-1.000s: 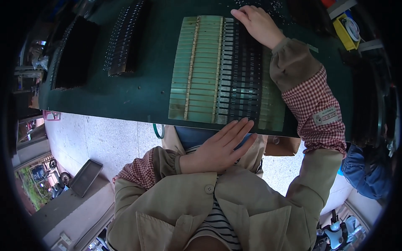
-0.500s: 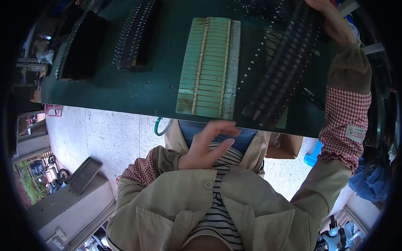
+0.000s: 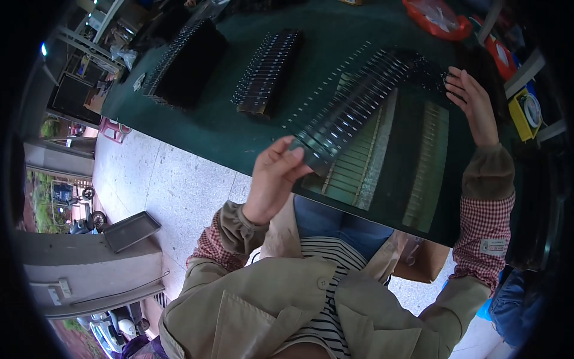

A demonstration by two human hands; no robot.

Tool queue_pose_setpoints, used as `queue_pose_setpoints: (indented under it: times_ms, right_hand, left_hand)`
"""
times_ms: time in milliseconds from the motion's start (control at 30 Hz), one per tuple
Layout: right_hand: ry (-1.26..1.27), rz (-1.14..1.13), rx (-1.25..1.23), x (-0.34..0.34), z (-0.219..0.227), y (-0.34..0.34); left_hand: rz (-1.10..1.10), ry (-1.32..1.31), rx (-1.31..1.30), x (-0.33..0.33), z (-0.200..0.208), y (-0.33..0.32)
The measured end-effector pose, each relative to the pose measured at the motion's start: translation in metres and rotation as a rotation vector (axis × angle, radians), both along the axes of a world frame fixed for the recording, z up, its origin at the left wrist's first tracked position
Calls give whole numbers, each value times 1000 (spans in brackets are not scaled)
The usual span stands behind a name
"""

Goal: The person places and organizes small electronic components by hand from a storage tray onto a circuit board assembly fixture.

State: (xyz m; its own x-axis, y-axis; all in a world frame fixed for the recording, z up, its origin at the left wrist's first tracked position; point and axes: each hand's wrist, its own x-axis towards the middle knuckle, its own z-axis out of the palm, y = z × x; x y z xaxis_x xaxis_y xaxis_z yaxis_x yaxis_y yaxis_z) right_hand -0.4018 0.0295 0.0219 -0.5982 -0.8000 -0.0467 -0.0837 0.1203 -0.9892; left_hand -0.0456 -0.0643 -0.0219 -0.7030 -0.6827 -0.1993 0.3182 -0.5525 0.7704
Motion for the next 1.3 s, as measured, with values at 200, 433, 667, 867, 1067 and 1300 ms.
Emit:
queue_pose_setpoints:
  times_ms: [200, 433, 667, 867, 1067, 1300]
  right_hand:
    - [7, -19, 15, -13, -17, 30]
    - [-40, -101, 57, -24, -34, 52]
    - [-34, -136, 56, -36, -41, 60]
    - [-49, -124, 58, -39, -45, 63]
    - [-52, -117, 69, -39, -47, 66]
    - [-65, -112, 90, -45, -53, 74]
  left_hand:
    - [300, -53, -187, 21, -1, -74]
    - [438, -65, -201, 20, -13, -104]
    - [470, -146, -165, 21, -11, -107]
    - [485, -138, -155, 23, -10, -106]
    - [484, -126, -142, 23, -11, -106]
    - [463, -189, -134, 23, -8, -106]
